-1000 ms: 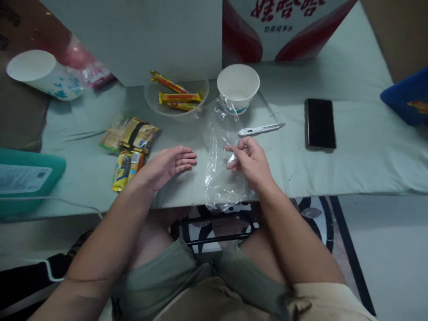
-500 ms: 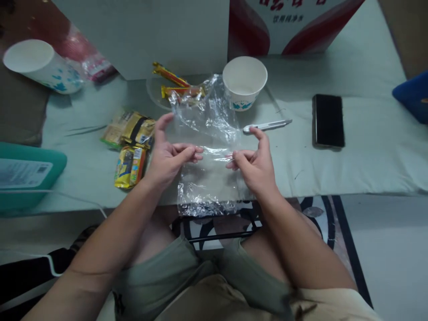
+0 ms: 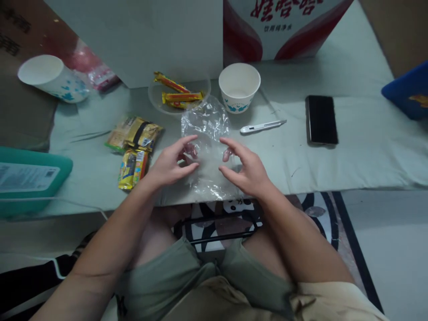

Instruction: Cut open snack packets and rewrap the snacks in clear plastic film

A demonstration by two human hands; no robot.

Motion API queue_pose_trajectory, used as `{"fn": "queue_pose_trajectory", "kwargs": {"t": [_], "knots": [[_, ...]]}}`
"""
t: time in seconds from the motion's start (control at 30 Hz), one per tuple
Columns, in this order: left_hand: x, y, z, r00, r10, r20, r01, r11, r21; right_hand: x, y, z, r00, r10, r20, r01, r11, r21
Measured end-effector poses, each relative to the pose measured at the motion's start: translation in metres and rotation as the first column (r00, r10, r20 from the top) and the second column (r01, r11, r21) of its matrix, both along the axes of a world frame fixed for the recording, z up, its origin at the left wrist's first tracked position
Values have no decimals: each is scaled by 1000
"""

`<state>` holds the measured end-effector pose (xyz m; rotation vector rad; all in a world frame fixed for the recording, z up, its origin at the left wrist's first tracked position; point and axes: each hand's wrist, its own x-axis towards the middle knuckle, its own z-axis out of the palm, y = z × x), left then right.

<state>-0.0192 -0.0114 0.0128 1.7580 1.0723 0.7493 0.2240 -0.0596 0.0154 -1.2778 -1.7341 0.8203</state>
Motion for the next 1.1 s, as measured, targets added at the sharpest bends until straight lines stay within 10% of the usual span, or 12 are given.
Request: {"fn": "queue_pose_trajectory", "kwargs": {"t": [0.3,0.5,0.7,0.93,1.1], "knots": [[9,6,8,980,175,-97,-123,910,395,6,0,9,932,-282,227,216,936,277],[26,-7,19,959,54,278,-44,998,-42,10,-5,12,968,-135,-214,122,990,-77],[38,0,9,852,361,378,-135,851,-508,10,4,-1,933,-113,-342,-21,931,-364],[29,7,0,931,177,320,72,769,-635,4,8,-3,917,-183,-355,-7,882,-472],[25,8,-3,958,104,267,54,849,-526,9,7,-8,961,-116,-251,-13,888,-459]]}}
